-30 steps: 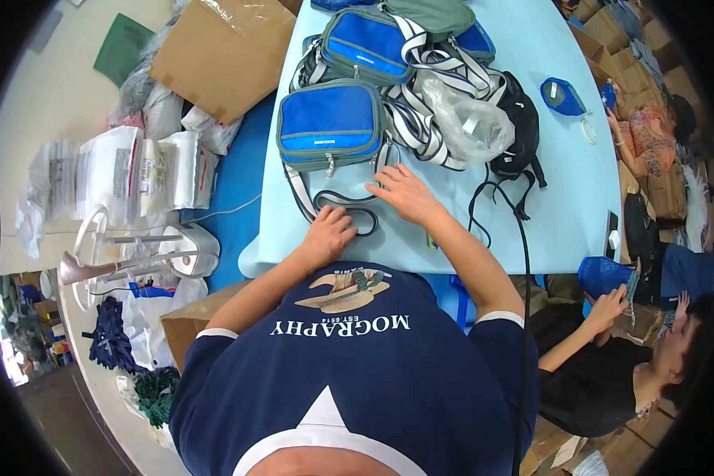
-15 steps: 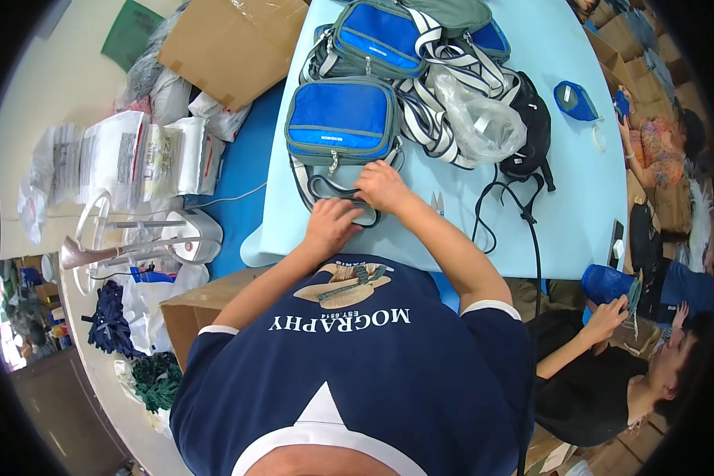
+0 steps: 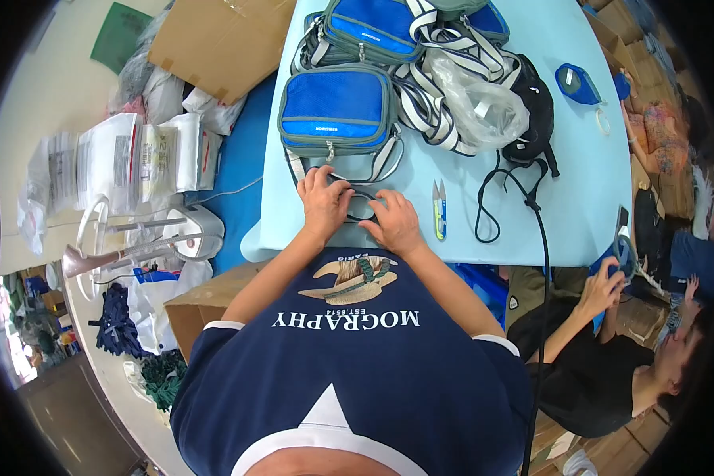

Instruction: The recorder is finishing the assembly of small bags by applying white protective padding to the straps and handles, checking zippers, and organizing them on a workbench.

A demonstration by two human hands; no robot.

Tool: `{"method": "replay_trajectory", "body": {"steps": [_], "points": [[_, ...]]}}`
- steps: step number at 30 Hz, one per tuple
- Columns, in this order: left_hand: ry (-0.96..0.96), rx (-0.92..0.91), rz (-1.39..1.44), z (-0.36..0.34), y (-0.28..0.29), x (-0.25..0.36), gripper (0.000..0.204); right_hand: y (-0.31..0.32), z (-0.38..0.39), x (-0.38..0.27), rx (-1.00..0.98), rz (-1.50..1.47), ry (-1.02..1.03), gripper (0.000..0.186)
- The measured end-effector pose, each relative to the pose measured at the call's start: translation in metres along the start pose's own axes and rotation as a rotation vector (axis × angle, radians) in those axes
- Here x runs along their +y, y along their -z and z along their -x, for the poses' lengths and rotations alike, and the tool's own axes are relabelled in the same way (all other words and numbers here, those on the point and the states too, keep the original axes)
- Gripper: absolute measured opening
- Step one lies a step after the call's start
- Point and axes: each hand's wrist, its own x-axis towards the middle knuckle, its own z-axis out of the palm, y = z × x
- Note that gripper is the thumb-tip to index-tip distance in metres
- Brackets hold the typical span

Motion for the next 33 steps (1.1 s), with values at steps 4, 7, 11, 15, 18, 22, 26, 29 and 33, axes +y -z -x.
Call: {"method": "replay_trajectory", "body": {"steps": [4,7,11,15,18,22,26,29,33], "points": [[0.003,-0.024,0.014,0.002,-0.005,-0.001,0.014,-0.003,-0.004,0.0,-0.016,0.01,0.062,0.037],[0.069,0.086,0.159,0.005,-0.002,-0.014,0.011,-0.005,-0.003,0.003,-0.07,0.016,0.09,0.03],[0.133,0.293,-0.053,0.017,0.036,-0.069,0.004,0.0,-0.009,0.016,-0.031,0.114,0.15,0.022],[0.181,0.301,-0.178,0.026,0.058,-0.096,0.005,0.006,-0.014,0.027,-0.014,0.137,0.187,0.017],[-0.079,0.078,0.097,0.01,0.052,-0.058,0.008,0.006,-0.018,0.025,-0.032,0.127,0.216,0.016],[-0.156,-0.229,0.006,0.005,0.036,-0.023,0.04,0.006,-0.021,0.026,-0.056,0.107,0.244,0.016],[-0.18,-0.294,-0.181,0.007,0.046,-0.053,0.044,0.014,-0.016,0.051,-0.101,0.194,0.221,0.015],[-0.282,-0.277,-0.204,0.006,0.05,-0.063,0.034,0.016,-0.017,0.063,-0.073,0.218,0.24,0.014],[-0.295,-0.253,-0.244,-0.001,0.044,-0.06,0.025,0.01,-0.02,0.07,0.014,0.335,0.168,0.027]]}}
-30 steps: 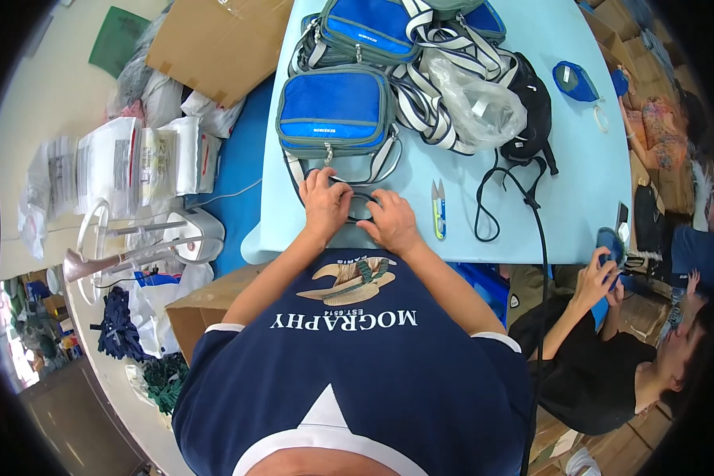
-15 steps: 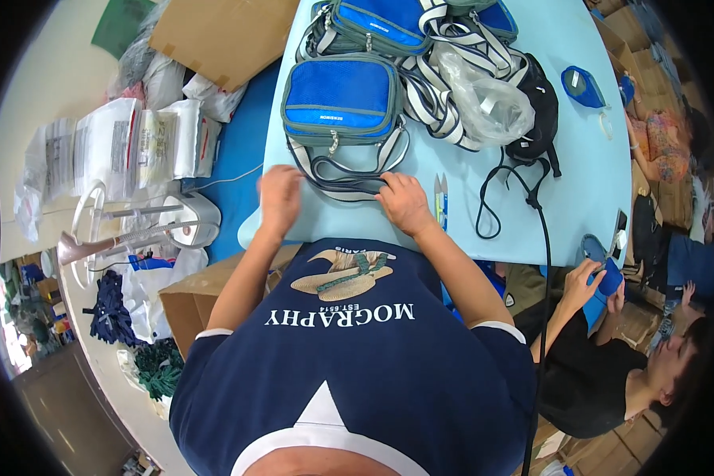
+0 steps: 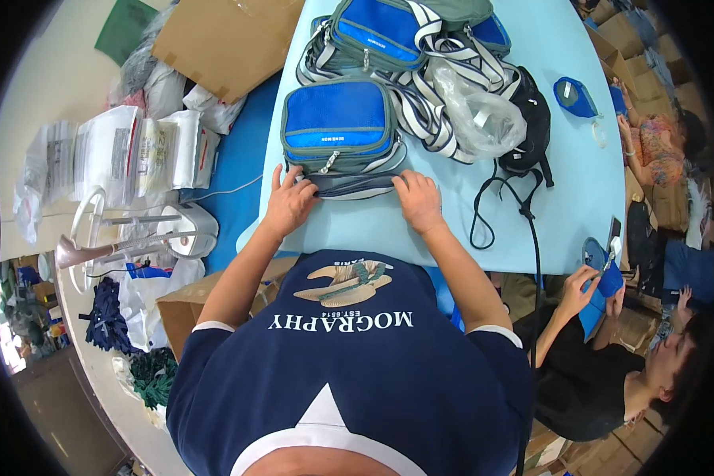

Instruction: The recorder is finishing the assembly of small bags by applying white protective padding to the straps and handles, checking zippers, and organizing them on a workbench.

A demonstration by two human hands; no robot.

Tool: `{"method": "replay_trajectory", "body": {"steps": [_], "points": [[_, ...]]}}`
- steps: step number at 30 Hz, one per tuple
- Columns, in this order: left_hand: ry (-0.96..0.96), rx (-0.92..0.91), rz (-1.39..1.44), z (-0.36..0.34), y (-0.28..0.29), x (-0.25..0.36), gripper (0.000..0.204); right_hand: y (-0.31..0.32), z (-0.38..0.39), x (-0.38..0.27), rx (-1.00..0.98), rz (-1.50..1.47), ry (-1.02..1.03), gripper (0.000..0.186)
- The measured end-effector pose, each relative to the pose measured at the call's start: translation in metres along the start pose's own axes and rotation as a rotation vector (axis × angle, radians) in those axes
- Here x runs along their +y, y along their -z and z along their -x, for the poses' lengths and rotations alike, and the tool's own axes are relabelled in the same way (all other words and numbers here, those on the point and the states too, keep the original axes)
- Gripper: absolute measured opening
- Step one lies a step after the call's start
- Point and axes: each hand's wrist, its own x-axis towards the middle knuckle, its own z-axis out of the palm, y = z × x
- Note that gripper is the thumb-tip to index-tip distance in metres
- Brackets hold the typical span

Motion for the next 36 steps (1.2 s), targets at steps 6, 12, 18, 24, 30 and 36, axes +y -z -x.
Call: {"method": "replay_trajectory", "body": {"steps": [6,12,18,24,30,36], "points": [[-0.015,0.057,0.057,0.004,-0.006,0.005,0.022,0.018,-0.02,-0.043,-0.039,-0.154,0.096,0.053],[0.126,0.139,0.172,-0.002,-0.005,0.016,0.024,-0.006,-0.044,-0.039,-0.022,-0.093,0.064,0.06],[0.41,0.276,0.587,-0.005,-0.026,0.019,0.01,0.001,-0.047,-0.027,-0.141,-0.161,0.117,0.056],[1.112,0.68,1.175,0.025,-0.018,-0.026,0.023,-0.006,-0.04,-0.022,-0.17,-0.143,0.143,0.05],[0.324,0.426,0.332,0.025,0.009,0.0,0.036,-0.016,-0.04,-0.02,-0.239,-0.145,0.103,0.043],[-0.094,0.067,0.16,-0.022,-0.019,0.048,0.05,-0.01,-0.035,-0.027,-0.14,-0.055,0.296,0.028]]}}
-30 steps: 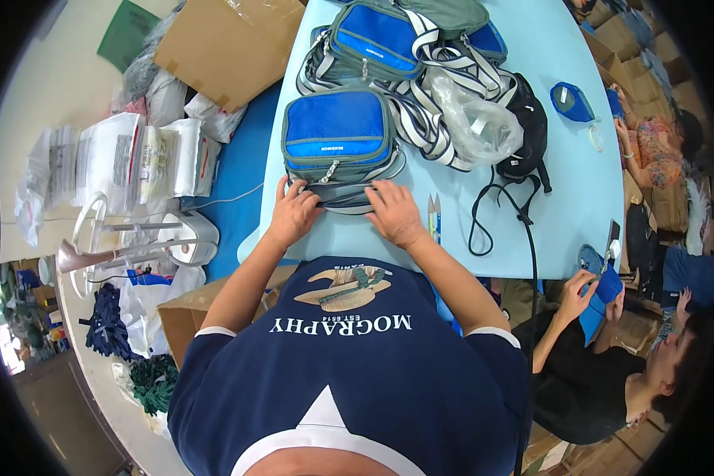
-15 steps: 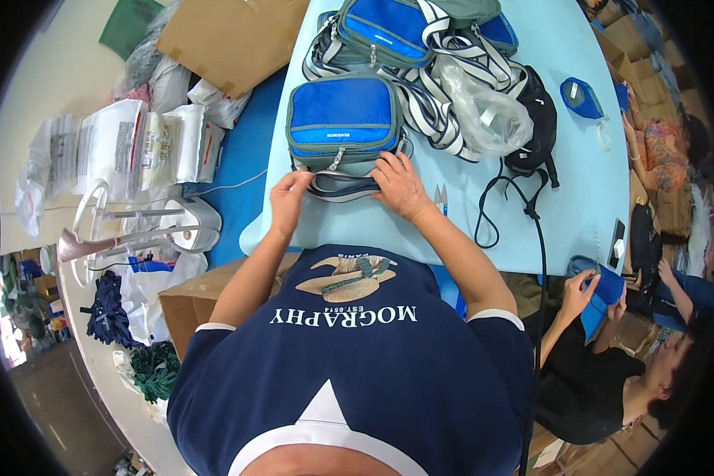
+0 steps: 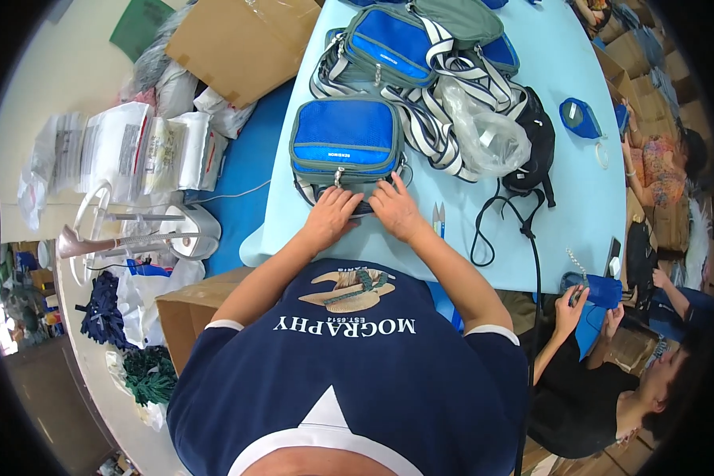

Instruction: The recorder is finishing the assembly of small bags by applying white protective padding to the straps and handles, checking zippers, and organizing them on a workbench.

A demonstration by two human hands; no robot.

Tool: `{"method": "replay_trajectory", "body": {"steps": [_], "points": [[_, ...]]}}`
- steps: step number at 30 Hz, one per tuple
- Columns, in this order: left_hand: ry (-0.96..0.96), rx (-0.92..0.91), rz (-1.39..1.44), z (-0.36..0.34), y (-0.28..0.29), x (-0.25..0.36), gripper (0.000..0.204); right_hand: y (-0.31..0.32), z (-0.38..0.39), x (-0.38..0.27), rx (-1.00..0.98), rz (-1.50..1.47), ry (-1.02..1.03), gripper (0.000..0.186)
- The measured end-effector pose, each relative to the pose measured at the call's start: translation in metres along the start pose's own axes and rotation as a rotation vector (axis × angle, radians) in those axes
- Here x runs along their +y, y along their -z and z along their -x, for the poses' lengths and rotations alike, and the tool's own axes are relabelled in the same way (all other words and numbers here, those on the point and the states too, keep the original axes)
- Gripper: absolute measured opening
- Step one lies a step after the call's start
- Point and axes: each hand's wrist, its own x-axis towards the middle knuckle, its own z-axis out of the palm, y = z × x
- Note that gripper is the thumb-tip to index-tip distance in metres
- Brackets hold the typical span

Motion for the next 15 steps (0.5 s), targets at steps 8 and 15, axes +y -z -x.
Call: {"method": "replay_trajectory", "body": {"steps": [8,15], "points": [[-0.065,-0.118,-0.045,0.011,-0.009,-0.042,0.026,-0.011,0.012,0.011,-0.011,-0.035,-0.189,0.029],[0.09,-0.233,0.059,-0.019,0.011,-0.048,0.026,0.013,-0.01,0.016,-0.139,-0.046,-0.287,0.028]]}}
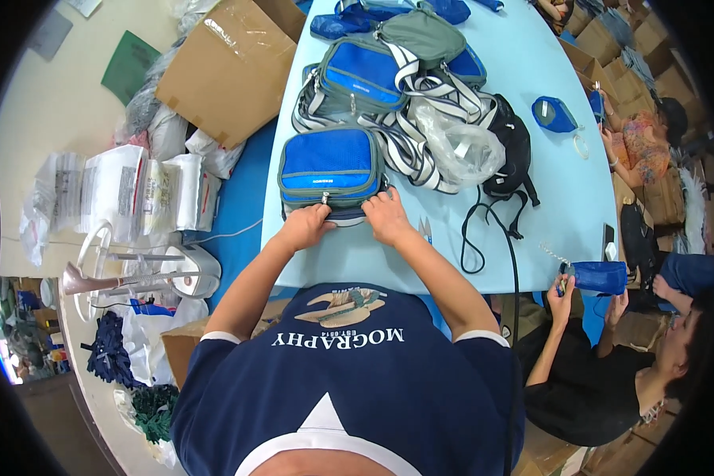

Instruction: The recorder is finishing the assembly of small bags by applying white protective padding to the straps and handles, checking zippers, and organizing them on a workbench.

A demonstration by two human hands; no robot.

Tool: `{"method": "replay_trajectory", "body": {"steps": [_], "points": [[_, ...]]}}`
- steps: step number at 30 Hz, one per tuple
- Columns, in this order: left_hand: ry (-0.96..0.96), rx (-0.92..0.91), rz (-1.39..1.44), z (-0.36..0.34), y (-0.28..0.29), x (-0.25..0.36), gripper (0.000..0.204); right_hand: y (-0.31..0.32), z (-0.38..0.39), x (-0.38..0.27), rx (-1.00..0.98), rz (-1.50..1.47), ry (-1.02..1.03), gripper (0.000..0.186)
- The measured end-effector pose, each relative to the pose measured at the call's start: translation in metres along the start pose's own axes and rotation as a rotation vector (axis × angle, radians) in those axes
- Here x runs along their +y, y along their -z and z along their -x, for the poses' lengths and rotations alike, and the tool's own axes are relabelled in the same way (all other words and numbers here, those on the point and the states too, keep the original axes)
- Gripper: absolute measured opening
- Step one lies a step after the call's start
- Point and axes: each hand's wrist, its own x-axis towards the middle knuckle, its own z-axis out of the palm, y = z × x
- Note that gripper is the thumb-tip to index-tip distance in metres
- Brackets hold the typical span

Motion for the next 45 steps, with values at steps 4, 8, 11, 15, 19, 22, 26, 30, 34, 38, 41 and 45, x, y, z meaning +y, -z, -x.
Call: {"method": "replay_trajectory", "body": {"steps": [4,8,11,15,19,22,26,30,34,38,41,45], "points": [[-0.079,-0.061,0.296,-0.011,0.1,0.01,0.025,0.11,-0.023,-0.014,-0.035,-0.272,0.054,0.027],[0.026,-0.248,0.682,-0.029,0.211,0.033,0.032,0.2,-0.045,-0.023,-0.105,-0.687,0.089,0.025],[-0.074,-0.219,0.606,-0.034,0.26,0.05,0.044,0.223,-0.052,-0.029,-0.187,-1.076,-0.041,0.03],[-0.14,-0.277,0.507,-0.031,0.255,0.05,0.038,0.208,-0.056,-0.025,-0.275,-1.215,-0.053,0.033],[-0.049,-0.292,0.586,-0.031,0.236,0.05,0.03,0.207,-0.054,-0.03,-0.401,-1.074,-0.063,0.034],[0.061,-0.377,0.533,-0.036,0.232,0.059,0.028,0.202,-0.06,-0.055,-0.128,-1.078,0.103,0.038],[0.004,-0.246,0.565,-0.041,0.227,0.055,0.028,0.197,-0.075,-0.065,-0.064,-0.761,0.038,0.05],[-0.092,-0.084,0.378,-0.033,0.224,0.049,0.036,0.193,-0.082,-0.059,-0.103,-0.886,0.082,0.055],[-0.019,0.114,0.152,-0.021,0.201,0.053,0.04,0.195,-0.087,-0.049,-0.092,-0.772,0.164,0.056],[-0.033,0.336,0.139,-0.022,0.185,0.049,0.039,0.199,-0.098,-0.05,-0.158,-0.658,0.126,0.055],[-0.039,0.477,0.062,-0.046,0.188,0.039,0.039,0.202,-0.119,-0.038,-0.086,-0.532,0.108,0.043],[-0.091,0.563,-0.028,-0.044,0.2,0.057,0.038,0.216,-0.102,-0.049,0.074,-0.491,0.053,0.028]]}}
